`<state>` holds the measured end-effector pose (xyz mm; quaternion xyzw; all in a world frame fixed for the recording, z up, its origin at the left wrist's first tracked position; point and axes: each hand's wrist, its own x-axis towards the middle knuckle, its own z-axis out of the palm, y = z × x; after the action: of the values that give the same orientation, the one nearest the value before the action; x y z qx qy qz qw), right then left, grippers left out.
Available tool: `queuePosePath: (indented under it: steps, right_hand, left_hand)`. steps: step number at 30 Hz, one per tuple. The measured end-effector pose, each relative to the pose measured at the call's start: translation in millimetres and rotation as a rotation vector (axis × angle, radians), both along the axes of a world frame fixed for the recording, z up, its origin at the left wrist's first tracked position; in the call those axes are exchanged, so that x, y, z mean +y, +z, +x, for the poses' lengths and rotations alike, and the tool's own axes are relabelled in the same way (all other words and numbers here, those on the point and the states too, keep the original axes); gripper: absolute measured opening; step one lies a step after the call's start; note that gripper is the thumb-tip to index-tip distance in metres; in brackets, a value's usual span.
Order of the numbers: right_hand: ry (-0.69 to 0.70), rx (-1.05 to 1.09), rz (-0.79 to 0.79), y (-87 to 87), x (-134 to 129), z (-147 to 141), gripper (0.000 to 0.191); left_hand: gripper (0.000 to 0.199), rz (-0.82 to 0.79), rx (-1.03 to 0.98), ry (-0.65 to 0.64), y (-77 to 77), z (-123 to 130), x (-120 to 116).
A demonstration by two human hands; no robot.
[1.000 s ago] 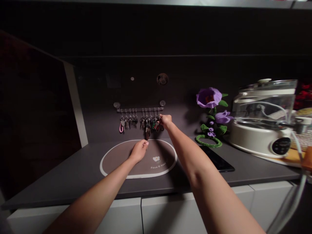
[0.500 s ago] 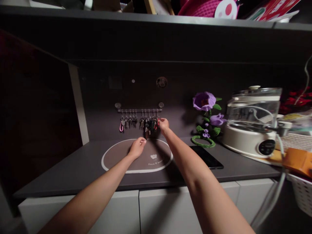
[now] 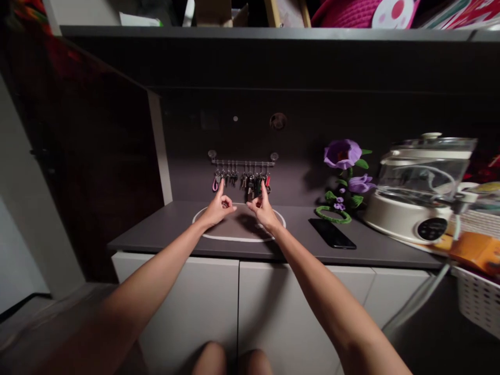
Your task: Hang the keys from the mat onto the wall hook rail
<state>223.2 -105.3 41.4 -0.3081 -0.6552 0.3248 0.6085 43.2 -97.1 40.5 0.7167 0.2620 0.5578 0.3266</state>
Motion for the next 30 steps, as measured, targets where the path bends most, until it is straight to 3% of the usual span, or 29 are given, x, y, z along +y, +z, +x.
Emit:
queuePosePath:
  steps: [3,8,16,19,22,25,27,30]
  right_hand:
    - [0.059,-0.107,0.002,-10.9,-22.1,-0.8,0.09]
    - [0.027,-0.224,0.062,-27.2,-39.5,-1.7,0.092]
    - [-0.028,-0.331,0.084,-29.8,-35.3,-3.5,0.087]
    - [-0.1,-0.342,0.051,-21.7,-18.9,4.1,0.075]
    - [-0.229,-0.315,0.029,-8.9,11.4,19.6,0.063]
    - [-0.341,-0.27,-0.038,6.4,50.2,39.3,0.062]
    - [-0.424,-0.225,-0.107,16.1,76.3,51.2,0.071]
    - [-0.475,-0.128,-0.186,26.5,110.3,62.0,0.08]
  left_hand:
    - [0.1,0.0,0.077,-0.032,-12.6,-19.1,-20.2]
    - [0.099,0.015,0.179,-0.006,-33.2,-33.9,-36.6]
    - [0.102,-0.021,0.178,0.001,-33.5,-38.8,-29.6]
    - [0.098,-0.07,0.169,0.083,-26.5,-43.8,-12.9]
    - [0.087,-0.095,0.185,0.274,-14.7,-51.7,15.0]
    - [0.079,-0.122,0.173,0.446,-1.0,-60.3,51.5]
    - [0.079,-0.138,0.089,0.468,7.2,-64.4,78.3]
    - [0.079,-0.164,-0.141,0.397,17.5,-64.8,117.0]
